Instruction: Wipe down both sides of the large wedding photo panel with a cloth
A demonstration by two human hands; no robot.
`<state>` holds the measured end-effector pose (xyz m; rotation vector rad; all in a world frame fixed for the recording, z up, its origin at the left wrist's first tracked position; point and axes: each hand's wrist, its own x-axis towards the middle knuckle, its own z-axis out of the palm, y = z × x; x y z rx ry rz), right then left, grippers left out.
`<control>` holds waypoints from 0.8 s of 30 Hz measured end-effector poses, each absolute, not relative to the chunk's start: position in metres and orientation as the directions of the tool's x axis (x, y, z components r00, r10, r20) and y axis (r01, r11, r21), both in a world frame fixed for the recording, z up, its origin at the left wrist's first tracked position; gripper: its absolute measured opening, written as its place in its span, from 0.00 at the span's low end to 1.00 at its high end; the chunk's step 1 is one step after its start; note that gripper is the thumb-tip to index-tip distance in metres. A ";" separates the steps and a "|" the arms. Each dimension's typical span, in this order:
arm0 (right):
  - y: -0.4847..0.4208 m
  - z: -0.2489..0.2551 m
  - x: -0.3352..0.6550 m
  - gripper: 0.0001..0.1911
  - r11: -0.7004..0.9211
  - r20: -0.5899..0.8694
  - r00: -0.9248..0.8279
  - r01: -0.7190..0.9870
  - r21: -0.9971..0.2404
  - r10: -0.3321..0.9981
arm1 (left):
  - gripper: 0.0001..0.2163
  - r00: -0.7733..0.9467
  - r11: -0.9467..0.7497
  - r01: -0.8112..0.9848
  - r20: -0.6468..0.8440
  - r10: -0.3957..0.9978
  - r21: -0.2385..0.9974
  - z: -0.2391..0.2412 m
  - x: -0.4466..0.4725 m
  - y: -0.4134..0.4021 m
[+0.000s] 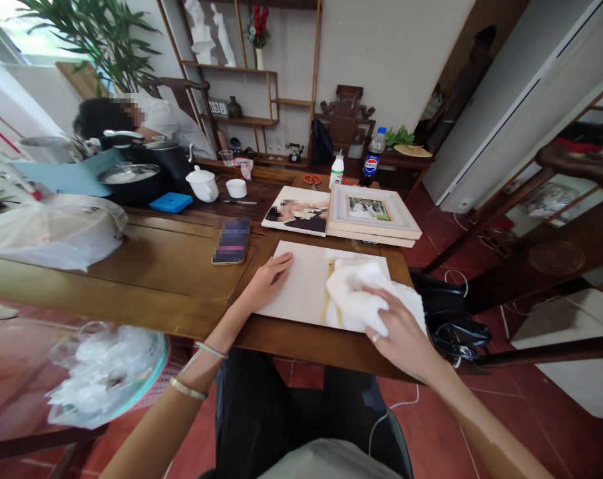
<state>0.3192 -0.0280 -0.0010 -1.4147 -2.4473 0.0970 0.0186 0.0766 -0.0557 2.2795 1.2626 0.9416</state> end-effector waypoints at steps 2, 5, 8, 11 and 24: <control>0.001 -0.004 0.322 0.12 0.452 0.211 -0.420 0.881 -0.140 0.883 | 0.20 0.370 -0.531 0.592 0.381 0.847 0.607 -0.055 0.019 0.076; 0.041 -0.008 0.319 0.17 0.380 0.190 -0.363 0.923 -0.058 0.912 | 0.20 0.367 -0.524 0.579 0.374 0.852 0.625 -0.053 0.019 0.076; 0.057 -0.010 0.311 0.17 0.325 0.208 -0.316 0.946 -0.010 0.926 | 0.20 0.365 -0.517 0.577 0.366 0.856 0.633 -0.052 0.020 0.075; 0.041 -0.009 0.304 0.15 0.406 0.207 -0.400 0.914 0.012 0.893 | 0.20 0.360 -0.517 0.570 0.372 0.856 0.638 -0.051 0.020 0.075; -0.063 0.018 0.327 0.10 0.547 0.039 -0.575 0.752 -0.368 0.817 | 0.20 0.363 -0.514 0.588 0.364 0.858 0.625 -0.053 0.020 0.076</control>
